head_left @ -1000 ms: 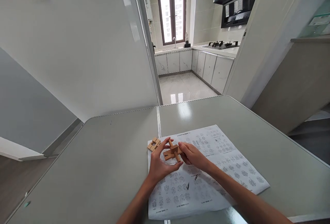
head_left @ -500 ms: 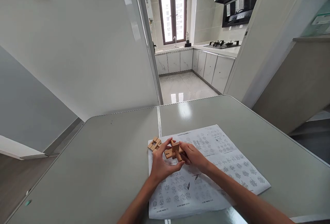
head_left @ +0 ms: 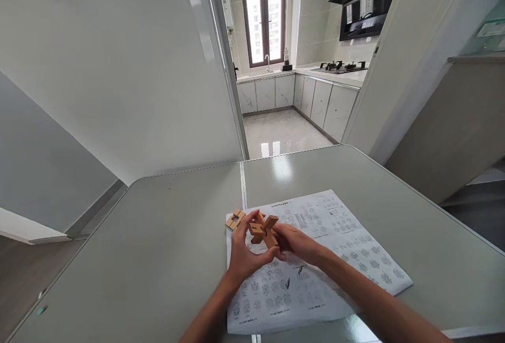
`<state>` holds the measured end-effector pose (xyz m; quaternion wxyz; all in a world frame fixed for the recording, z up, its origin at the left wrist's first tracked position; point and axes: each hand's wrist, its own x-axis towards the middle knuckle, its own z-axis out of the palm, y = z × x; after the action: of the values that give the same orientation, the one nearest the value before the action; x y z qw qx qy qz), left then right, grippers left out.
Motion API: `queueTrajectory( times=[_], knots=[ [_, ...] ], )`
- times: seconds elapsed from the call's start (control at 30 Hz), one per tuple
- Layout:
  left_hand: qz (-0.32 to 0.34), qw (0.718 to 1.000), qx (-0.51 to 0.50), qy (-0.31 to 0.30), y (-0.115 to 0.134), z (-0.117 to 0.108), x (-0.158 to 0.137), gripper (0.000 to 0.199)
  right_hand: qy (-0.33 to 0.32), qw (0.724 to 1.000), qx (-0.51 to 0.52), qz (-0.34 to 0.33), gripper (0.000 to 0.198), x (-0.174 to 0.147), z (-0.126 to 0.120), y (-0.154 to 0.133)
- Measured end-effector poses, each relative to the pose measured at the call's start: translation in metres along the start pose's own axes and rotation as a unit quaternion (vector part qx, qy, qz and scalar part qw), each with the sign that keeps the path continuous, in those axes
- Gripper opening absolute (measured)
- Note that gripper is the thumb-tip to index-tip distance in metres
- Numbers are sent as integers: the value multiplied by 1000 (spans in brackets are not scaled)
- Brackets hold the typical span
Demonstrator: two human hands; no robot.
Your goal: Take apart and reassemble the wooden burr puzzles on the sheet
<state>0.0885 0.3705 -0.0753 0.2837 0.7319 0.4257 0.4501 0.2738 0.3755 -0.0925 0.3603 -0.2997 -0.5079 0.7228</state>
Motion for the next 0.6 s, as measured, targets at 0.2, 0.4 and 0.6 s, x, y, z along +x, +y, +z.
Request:
queueTrajectory(
  times=[0.2, 0.4, 0.6],
  knots=[
    [-34, 999, 22, -6, -3, -2, 5, 70, 183, 930, -250, -199, 30, -3, -7, -8],
    [-42, 997, 24, -62, 5, -5, 9, 62, 113, 934, -279, -193, 24, -6, -9, -14],
    [-42, 998, 24, -44, 6, -7, 9, 60, 112, 957, -190, -187, 31, -5, -4, -11]
  ],
)
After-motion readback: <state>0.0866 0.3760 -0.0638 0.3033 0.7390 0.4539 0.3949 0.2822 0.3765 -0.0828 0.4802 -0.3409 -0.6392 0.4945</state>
